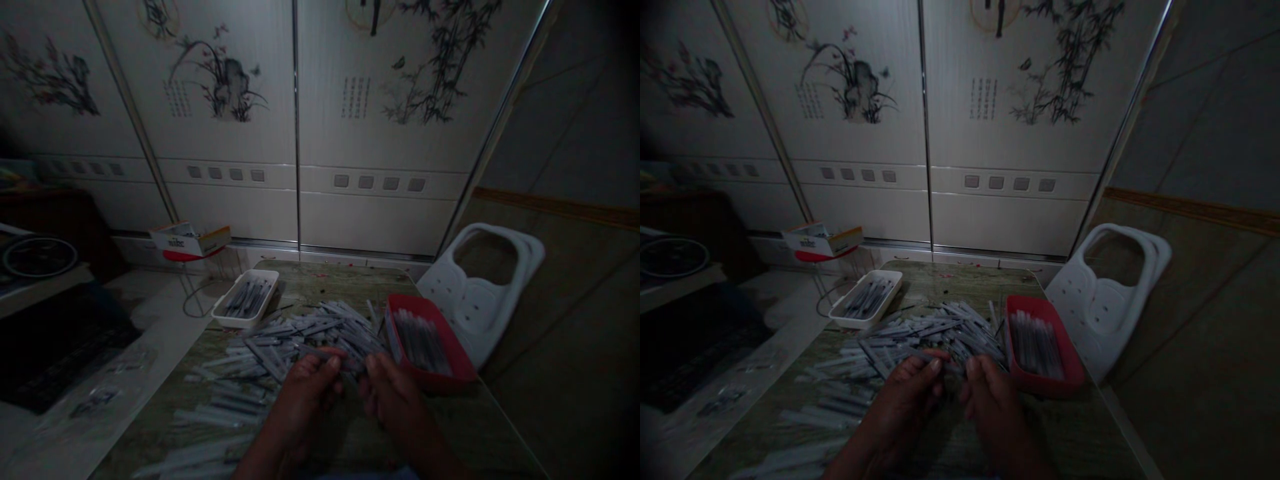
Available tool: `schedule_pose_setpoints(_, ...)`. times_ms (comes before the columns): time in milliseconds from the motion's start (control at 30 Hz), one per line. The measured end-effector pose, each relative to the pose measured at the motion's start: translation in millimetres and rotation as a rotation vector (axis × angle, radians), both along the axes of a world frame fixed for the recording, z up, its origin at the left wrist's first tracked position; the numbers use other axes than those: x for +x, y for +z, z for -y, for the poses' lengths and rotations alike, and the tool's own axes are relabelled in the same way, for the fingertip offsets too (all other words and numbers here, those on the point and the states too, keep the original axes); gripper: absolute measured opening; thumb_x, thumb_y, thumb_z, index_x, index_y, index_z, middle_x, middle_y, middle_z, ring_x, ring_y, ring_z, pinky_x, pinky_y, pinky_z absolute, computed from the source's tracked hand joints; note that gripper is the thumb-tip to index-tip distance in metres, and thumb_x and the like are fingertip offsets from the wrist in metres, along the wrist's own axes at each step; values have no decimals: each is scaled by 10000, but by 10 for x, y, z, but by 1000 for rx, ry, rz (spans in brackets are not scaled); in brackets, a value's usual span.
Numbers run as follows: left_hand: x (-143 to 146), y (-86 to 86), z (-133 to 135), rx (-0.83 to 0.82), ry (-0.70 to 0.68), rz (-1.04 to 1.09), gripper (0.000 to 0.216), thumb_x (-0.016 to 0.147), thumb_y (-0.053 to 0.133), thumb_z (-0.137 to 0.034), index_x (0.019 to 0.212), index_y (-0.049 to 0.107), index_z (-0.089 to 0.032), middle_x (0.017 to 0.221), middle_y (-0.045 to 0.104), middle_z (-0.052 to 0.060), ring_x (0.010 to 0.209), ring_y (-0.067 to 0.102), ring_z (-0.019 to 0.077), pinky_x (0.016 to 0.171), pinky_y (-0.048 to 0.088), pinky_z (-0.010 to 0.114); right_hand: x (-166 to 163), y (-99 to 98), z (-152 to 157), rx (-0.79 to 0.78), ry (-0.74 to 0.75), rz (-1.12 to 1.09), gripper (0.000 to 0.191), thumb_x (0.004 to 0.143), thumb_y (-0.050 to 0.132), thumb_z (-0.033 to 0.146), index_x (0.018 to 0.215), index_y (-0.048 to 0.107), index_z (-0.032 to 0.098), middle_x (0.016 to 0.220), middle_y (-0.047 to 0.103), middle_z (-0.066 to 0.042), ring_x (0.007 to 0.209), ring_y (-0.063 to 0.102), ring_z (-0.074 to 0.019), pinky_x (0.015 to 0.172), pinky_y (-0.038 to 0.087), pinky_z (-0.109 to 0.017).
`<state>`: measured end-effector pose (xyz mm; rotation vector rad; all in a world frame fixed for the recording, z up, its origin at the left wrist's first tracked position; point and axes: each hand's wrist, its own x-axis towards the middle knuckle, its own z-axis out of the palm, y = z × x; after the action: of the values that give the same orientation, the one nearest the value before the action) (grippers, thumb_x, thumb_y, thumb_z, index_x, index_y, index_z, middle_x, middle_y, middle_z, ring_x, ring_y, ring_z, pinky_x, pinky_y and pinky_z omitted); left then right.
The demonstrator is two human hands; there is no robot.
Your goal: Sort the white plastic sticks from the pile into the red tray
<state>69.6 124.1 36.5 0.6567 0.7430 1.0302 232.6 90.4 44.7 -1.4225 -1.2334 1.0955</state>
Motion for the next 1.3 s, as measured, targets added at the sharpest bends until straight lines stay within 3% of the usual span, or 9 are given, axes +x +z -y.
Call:
schedule_pose_setpoints(133,-9,-29,-8,-10,33,11,294,813,820,-345,1023,735,-159,757,630,-9,601,522,71,600,421,194,22,27,2,99,51,27,402,967,520,615,886,598,229,737,601,10,652,551,-154,593,416,-268)
schedule_pose_setpoints(233,-20,-26,-6,8,-2,5,298,811,823,-340,1034,739,-161,755,621,-15,617,538,75,613,433,198,20,27,25,79,69,12,474,982,471,637,768,559,224,636,526,34,564,502,-132,535,376,-254)
schedule_pose_setpoints(333,-13,-9,0,13,-16,15,288,808,826,-326,1026,740,-158,766,626,-14,623,545,72,615,437,193,19,13,30,-1,43,-25,523,985,418,677,779,567,220,582,517,43,479,447,-116,474,314,-249)
schedule_pose_setpoints(567,-2,6,-3,-42,28,19,287,798,834,-331,1010,732,-167,695,582,-36,584,515,59,579,404,174,72,36,23,82,96,64,422,995,474,615,867,579,227,688,558,29,623,528,-146,577,383,-263)
schedule_pose_setpoints(833,-6,17,6,-24,-12,22,259,808,825,-312,1002,744,-160,762,624,-12,612,544,66,607,429,183,51,10,33,42,88,63,496,1019,384,628,756,524,231,628,468,40,564,445,-135,545,346,-266)
schedule_pose_setpoints(1033,-9,12,15,-22,-3,35,263,817,817,-330,1010,747,-165,828,662,12,637,545,65,630,431,184,49,87,48,119,148,86,433,1003,459,606,790,520,234,702,494,29,649,488,-152,606,386,-274)
schedule_pose_setpoints(1300,-18,33,20,63,-70,-56,341,821,809,-392,1063,740,-161,743,680,26,627,561,97,586,396,201,73,38,30,11,128,-30,502,1010,397,639,760,530,225,596,450,51,556,414,-132,553,326,-262)
